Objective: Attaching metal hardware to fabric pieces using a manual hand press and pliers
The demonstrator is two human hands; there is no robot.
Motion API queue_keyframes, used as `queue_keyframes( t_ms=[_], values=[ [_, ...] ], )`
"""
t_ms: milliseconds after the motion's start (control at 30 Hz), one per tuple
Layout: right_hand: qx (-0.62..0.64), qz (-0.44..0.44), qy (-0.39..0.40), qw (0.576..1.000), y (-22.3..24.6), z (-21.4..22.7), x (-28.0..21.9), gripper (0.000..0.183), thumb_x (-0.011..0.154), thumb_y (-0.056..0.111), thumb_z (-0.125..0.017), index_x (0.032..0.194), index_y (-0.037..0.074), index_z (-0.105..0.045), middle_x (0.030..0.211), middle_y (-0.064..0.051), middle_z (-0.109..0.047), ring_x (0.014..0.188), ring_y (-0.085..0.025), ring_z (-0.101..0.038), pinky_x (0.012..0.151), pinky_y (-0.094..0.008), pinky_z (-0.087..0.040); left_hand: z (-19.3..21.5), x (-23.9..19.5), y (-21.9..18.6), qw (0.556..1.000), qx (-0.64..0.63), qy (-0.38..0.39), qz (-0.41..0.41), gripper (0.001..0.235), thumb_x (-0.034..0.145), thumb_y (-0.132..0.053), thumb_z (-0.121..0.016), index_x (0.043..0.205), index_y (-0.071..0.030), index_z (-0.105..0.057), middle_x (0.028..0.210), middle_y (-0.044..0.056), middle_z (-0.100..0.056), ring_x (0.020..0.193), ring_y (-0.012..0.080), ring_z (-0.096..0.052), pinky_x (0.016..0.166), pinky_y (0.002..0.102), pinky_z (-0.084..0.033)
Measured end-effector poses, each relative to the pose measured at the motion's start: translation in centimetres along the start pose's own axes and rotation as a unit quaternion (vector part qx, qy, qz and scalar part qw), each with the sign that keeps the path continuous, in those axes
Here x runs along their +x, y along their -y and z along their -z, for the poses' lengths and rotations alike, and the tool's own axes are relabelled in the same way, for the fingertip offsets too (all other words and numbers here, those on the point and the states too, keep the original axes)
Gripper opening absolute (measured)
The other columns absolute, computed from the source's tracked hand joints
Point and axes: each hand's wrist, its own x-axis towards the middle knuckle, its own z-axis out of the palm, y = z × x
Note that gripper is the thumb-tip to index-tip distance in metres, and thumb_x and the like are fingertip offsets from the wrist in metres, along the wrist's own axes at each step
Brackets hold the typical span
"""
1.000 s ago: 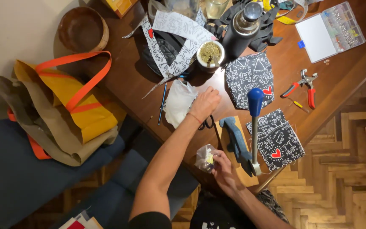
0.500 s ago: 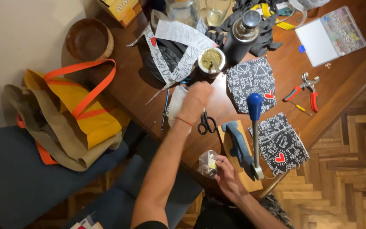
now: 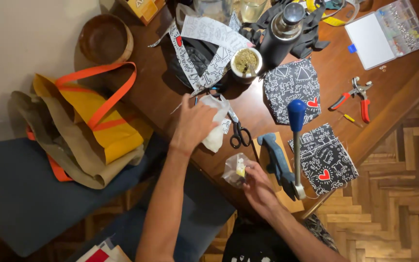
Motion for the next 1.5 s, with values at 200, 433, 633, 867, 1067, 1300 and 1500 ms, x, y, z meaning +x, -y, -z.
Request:
queue_keyframes(
  t_ms=[200,433,633,867,1067,1300,1500],
  values=[
    [0.017,0.055,0.008,0.998,4.0,-6.7,-1.4,0.020,0.107,0.017,-0.074,0.126,0.016,-0.072,0.113,-0.005,-0.077,0.099,-0.019,-0.071,0.078,-0.031,-0.058,-3.8,-6.9,-1.3,0.988,-0.084,-0.129,0.008,0.023,0.121,-0.023,-0.056,0.126,-0.015,-0.078,0.120,0.005,-0.075,0.132,0.0252,-0.069,0.130,0.057,-0.044],
    [0.038,0.104,-0.039,0.993,6.0,-9.2,2.1,0.019,0.111,0.009,-0.071,0.129,0.013,-0.069,0.106,-0.005,-0.072,0.095,-0.020,-0.068,0.082,-0.030,-0.060,-2.9,-9.9,-6.5,0.953,-0.048,-0.299,-0.020,0.017,0.117,-0.002,-0.069,0.121,-0.011,-0.083,0.123,0.009,-0.074,0.131,0.0309,-0.075,0.110,0.039,-0.066],
    [-0.095,0.169,-0.074,0.978,6.6,-11.1,2.7,0.015,0.110,0.008,-0.073,0.122,0.015,-0.069,0.095,0.001,-0.060,0.083,-0.009,-0.060,0.078,-0.024,-0.057,-1.1,-9.8,-7.1,0.943,-0.059,-0.327,-0.036,0.023,0.120,0.003,-0.060,0.120,-0.009,-0.080,0.126,0.011,-0.071,0.130,0.0323,-0.075,0.109,0.039,-0.068],
    [-0.215,0.218,-0.065,0.950,5.3,-8.5,5.8,0.023,0.115,0.015,-0.071,0.138,0.014,-0.070,0.112,0.000,-0.063,0.097,-0.010,-0.060,0.090,-0.029,-0.060,1.5,-9.0,-7.4,0.942,-0.060,-0.324,-0.061,0.024,0.120,0.005,-0.057,0.108,-0.006,-0.076,0.114,0.011,-0.065,0.124,0.0333,-0.074,0.106,0.038,-0.067],
    [-0.448,0.315,-0.014,0.837,4.1,-4.6,9.4,0.036,0.116,0.017,-0.075,0.152,0.022,-0.074,0.123,-0.012,-0.081,0.109,-0.023,-0.080,0.097,-0.045,-0.068,1.0,-8.4,-7.8,0.941,-0.086,-0.324,-0.056,0.023,0.119,0.006,-0.055,0.113,-0.005,-0.075,0.120,0.013,-0.064,0.127,0.0361,-0.073,0.105,0.042,-0.068],
    [-0.551,0.321,0.000,0.770,4.5,-5.8,8.3,0.061,0.105,0.007,-0.075,0.162,0.028,-0.067,0.131,-0.023,-0.082,0.120,-0.046,-0.082,0.098,-0.057,-0.069,0.9,-8.1,-8.3,0.946,-0.086,-0.312,-0.034,0.016,0.118,0.001,-0.061,0.111,-0.002,-0.075,0.140,0.021,-0.072,0.134,0.0379,-0.071,0.113,0.043,-0.064],
    [-0.594,0.346,0.007,0.726,3.9,-4.7,9.9,0.059,0.108,0.014,-0.076,0.164,0.030,-0.066,0.132,-0.018,-0.083,0.124,-0.044,-0.081,0.103,-0.058,-0.067,0.5,-8.1,-8.5,0.954,-0.040,-0.298,-0.020,0.012,0.117,-0.008,-0.065,0.116,-0.007,-0.077,0.134,0.016,-0.075,0.131,0.0352,-0.070,0.119,0.043,-0.063]
  ],
)
